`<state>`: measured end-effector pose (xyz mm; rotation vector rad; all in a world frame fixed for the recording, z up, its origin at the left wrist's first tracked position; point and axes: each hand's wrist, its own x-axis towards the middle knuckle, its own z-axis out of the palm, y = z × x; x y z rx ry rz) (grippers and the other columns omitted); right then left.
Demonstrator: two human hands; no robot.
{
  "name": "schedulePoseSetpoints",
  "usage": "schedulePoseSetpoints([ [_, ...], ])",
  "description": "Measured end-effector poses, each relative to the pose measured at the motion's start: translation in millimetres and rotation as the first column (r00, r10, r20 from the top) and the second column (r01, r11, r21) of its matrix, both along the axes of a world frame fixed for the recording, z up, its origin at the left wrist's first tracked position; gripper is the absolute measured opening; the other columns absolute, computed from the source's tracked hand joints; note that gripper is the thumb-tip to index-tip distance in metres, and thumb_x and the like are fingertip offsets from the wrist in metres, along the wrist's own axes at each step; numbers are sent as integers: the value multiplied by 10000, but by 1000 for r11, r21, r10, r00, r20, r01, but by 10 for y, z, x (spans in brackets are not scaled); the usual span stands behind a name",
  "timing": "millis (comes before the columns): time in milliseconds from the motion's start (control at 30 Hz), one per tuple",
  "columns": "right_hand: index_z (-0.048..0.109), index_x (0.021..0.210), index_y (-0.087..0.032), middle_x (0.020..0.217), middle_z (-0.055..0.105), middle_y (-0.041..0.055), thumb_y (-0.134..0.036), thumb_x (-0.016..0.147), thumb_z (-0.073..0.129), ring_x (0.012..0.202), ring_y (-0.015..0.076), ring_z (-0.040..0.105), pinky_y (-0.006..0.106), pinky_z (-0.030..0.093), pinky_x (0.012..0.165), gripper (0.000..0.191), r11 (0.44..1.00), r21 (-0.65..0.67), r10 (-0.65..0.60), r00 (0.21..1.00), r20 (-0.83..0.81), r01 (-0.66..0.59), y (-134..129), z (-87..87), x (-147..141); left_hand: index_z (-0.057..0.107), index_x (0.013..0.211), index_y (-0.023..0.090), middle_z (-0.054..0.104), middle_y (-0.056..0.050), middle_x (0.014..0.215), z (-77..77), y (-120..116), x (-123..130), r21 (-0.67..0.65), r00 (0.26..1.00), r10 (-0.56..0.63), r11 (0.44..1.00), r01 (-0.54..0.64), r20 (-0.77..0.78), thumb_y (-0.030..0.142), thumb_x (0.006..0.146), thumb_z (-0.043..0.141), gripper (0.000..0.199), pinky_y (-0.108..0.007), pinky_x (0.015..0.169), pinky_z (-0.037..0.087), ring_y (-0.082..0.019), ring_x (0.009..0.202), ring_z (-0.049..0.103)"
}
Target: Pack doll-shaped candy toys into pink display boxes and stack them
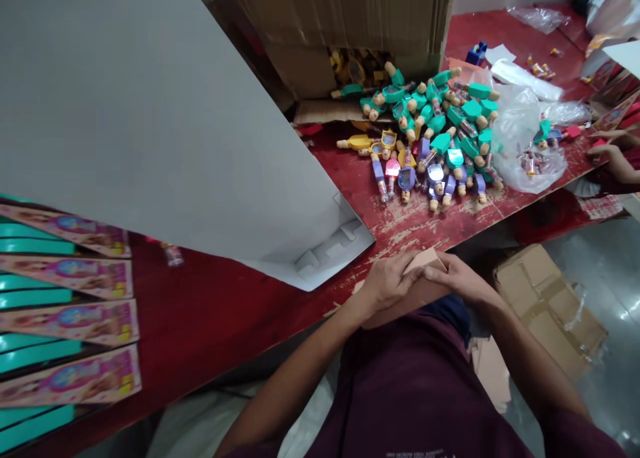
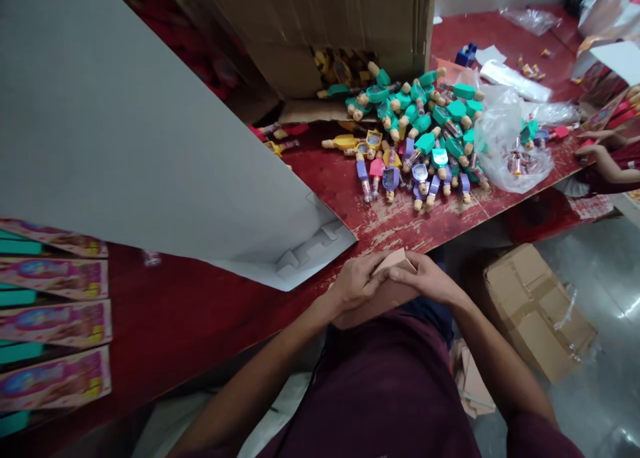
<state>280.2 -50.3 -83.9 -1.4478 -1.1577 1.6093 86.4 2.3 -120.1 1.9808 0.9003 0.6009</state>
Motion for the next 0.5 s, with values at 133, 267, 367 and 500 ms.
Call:
schedulePoseSetpoints([
  [133,740,1083,-169,945,771,51,-602,758,825,909,238,712,358,569,844,548,944,-70,-329,932,-154,321,-102,-73,58,643,1350,183,705,-181,1232,-41,-72,-139,275,902,404,859,-431,151,538,914,665,563,-503,1138,394,-345,1208,621],
  [267,739,1063,-180,904,783,63,-650,746,824,849,253,740,383,599,807,574,744,22,-659,739,-139,668,-160,-158,214,486,1476,135,586,-229,1406,-131,-118,-193,70,664,702,671,-738,259,514,929,668,689,-507,1183,363,-325,1342,538],
  [367,736,1055,-163,885,787,84,-656,741,825,868,290,757,414,619,800,591,734,-24,-672,720,-175,679,-195,-237,242,480,1443,113,605,-230,1375,-196,-51,-145,-250,664,708,706,-663,239,630,865,701,806,-463,1107,465,-304,1251,612],
  [500,722,1098,-164,934,799,73,-666,742,820,906,289,766,387,633,803,622,711,-80,-698,687,-203,699,-253,-341,208,601,1195,123,721,-160,1130,-164,51,-136,-551,712,642,717,-426,284,684,736,800,752,-398,929,567,-273,1007,704],
])
